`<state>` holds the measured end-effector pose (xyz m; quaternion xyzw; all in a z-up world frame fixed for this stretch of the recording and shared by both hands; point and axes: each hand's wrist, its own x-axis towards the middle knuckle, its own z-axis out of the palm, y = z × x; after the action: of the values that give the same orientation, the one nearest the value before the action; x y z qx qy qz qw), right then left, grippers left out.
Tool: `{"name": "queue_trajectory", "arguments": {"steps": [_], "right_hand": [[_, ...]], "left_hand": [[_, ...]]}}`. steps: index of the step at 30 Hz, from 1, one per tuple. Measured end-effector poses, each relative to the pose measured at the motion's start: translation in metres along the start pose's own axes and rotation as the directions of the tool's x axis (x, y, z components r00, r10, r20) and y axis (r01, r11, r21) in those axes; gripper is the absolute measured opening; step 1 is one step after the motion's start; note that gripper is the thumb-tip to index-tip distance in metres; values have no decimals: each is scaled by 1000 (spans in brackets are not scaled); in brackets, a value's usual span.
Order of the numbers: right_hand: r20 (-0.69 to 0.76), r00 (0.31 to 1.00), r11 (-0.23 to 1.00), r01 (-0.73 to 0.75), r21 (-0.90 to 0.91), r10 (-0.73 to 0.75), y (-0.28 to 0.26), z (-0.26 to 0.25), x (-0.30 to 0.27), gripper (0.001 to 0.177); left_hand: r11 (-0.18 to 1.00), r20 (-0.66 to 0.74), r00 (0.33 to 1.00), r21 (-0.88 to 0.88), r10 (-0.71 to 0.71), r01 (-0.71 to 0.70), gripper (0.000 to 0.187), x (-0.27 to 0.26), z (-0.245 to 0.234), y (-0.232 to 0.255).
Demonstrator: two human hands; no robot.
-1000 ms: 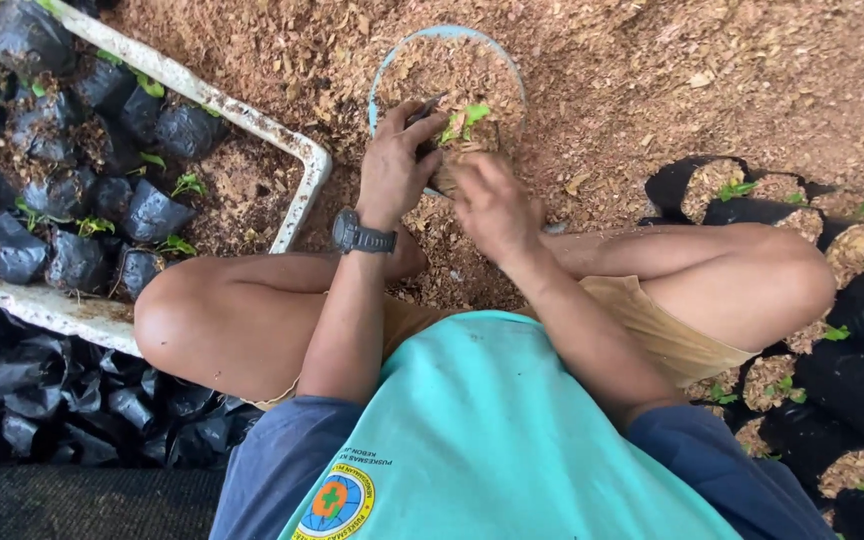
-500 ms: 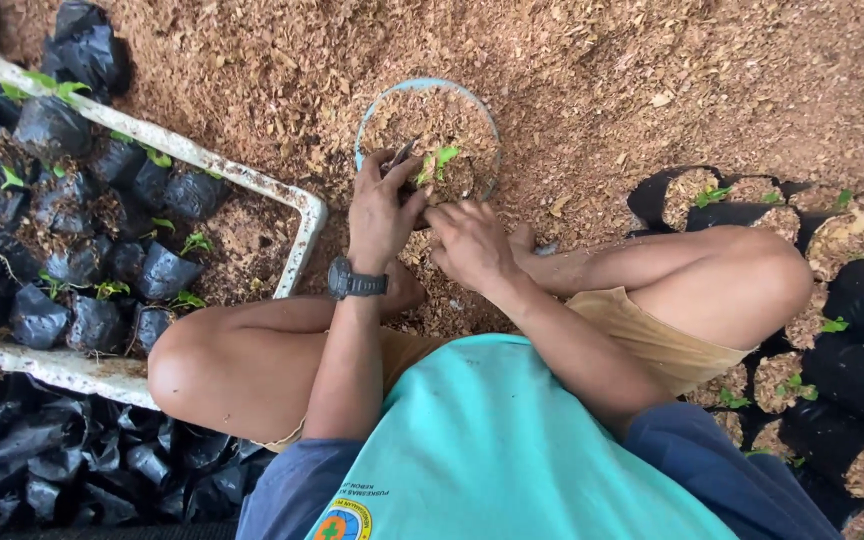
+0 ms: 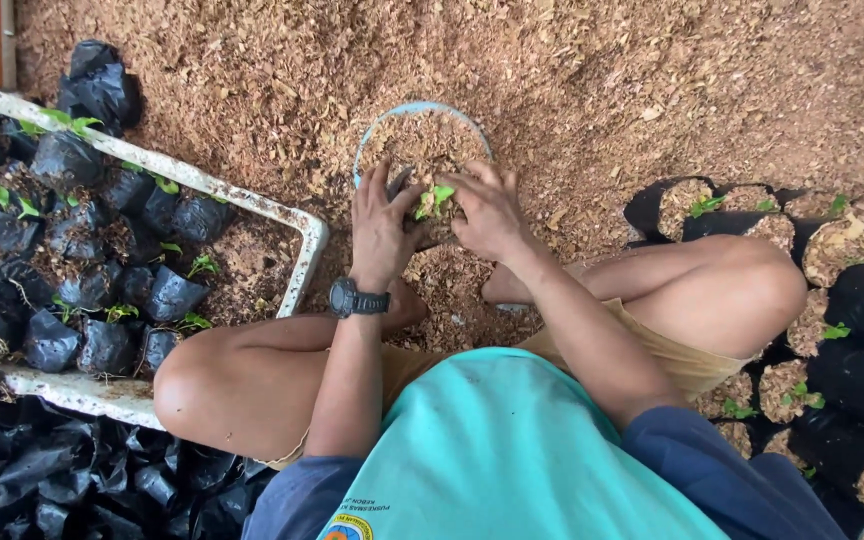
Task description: Transplanting small seedlings from a tray into individual black plastic nursery bags filled with soil and mulch.
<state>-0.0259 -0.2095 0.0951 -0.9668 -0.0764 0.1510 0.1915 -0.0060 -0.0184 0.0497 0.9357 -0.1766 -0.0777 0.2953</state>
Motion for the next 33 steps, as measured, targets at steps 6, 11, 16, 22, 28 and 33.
{"name": "queue_trajectory", "arguments": {"steps": [6,11,16,22,28,33], "right_hand": [[131,990,997,-47,-61,55,-8,-2,12,57],[48,998,998,32,-49,-29,6,2,23,56],[93,992,996,75,54,-80,3,-9,22,60],[118,992,971,12,239,-41,-9,-25,13,55],[162,987,987,-27,155,2,-22,-21,15,43],[90,995,995,52,-85,-45,-11,-9,20,28]], "left_hand": [[1000,75,997,12,-15,15,53,2,5,-7],[998,112,993,-59,-25,32,54,2,2,-5],[986,138,990,-159,-31,53,56,6,1,-15],[843,-101,992,-537,-71,5,51,23,10,-22],[986,-271,952,-122,-145,115,10,43,53,-49],[980,-248,964,-192,-93,45,15,42,42,-43]]}}
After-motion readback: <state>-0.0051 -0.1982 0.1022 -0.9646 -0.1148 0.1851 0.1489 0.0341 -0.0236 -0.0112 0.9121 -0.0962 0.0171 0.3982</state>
